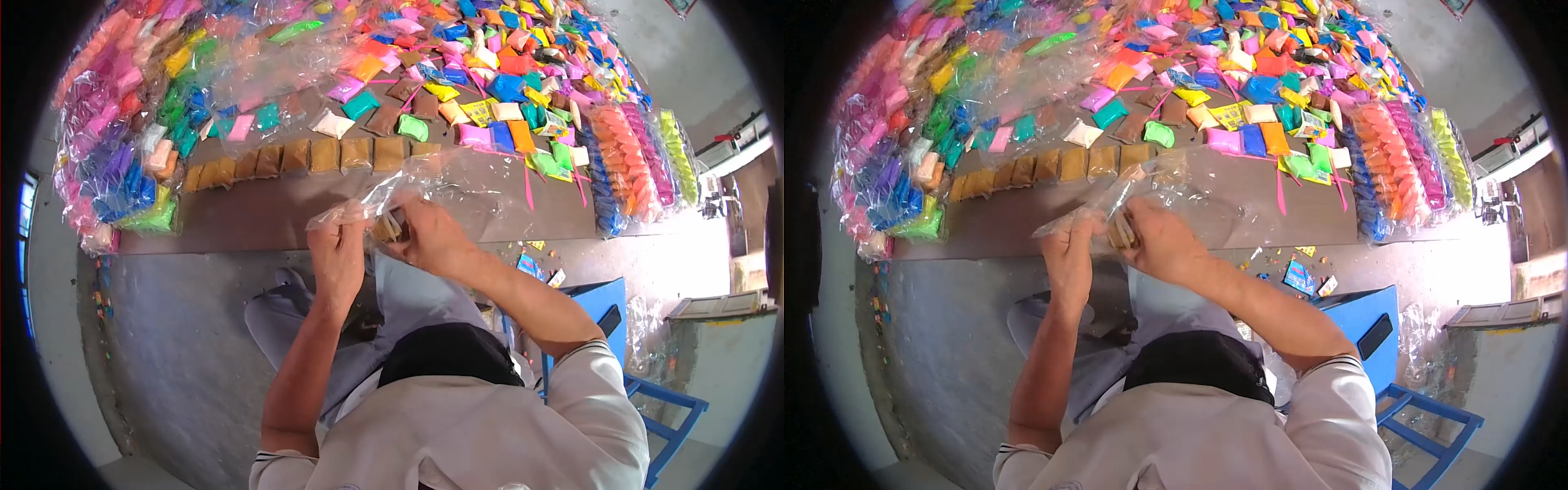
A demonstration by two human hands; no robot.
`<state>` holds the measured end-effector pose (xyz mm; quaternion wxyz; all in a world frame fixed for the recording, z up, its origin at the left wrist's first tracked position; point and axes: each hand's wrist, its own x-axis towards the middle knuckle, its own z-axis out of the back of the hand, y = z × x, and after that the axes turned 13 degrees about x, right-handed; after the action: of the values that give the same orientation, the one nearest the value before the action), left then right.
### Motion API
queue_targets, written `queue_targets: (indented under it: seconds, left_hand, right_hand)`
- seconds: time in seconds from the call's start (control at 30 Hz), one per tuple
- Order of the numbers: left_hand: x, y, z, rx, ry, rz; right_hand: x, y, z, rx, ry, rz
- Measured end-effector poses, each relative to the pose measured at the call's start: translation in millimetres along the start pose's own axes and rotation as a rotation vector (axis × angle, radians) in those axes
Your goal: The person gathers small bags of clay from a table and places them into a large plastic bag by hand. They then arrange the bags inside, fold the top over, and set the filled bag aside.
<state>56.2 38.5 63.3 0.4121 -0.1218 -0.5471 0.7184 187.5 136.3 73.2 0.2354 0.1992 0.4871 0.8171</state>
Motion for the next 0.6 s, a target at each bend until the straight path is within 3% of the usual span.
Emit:
queue_targets:
  seconds: [0.1, 0.3, 0.4, 0.5, 0.6]
  left_hand:
    - [-1.2, 2.5, 1.0, -0.043, 0.017, 0.121]
    - [-0.6, 9.0, 16.7, -0.022, 0.07, 0.006]
    - [3.0, 29.1, 40.1, 0.131, 0.113, -0.024]
    - [-0.2, 38.0, 58.8, 0.054, 0.124, 0.007]
    - [-4.1, 52.1, 65.6, 0.13, 0.169, -0.03]
  right_hand:
    - [8.9, -17.8, -5.5, 0.137, 0.034, -0.178]
    - [20.6, -39.0, -12.7, 0.293, 0.041, -0.135]
    - [22.7, -35.6, -8.5, 0.31, 0.095, -0.26]
    - [26.0, -38.2, -5.2, 0.38, 0.17, -0.33]
    - [30.4, -35.3, -2.3, 0.327, 0.132, -0.246]
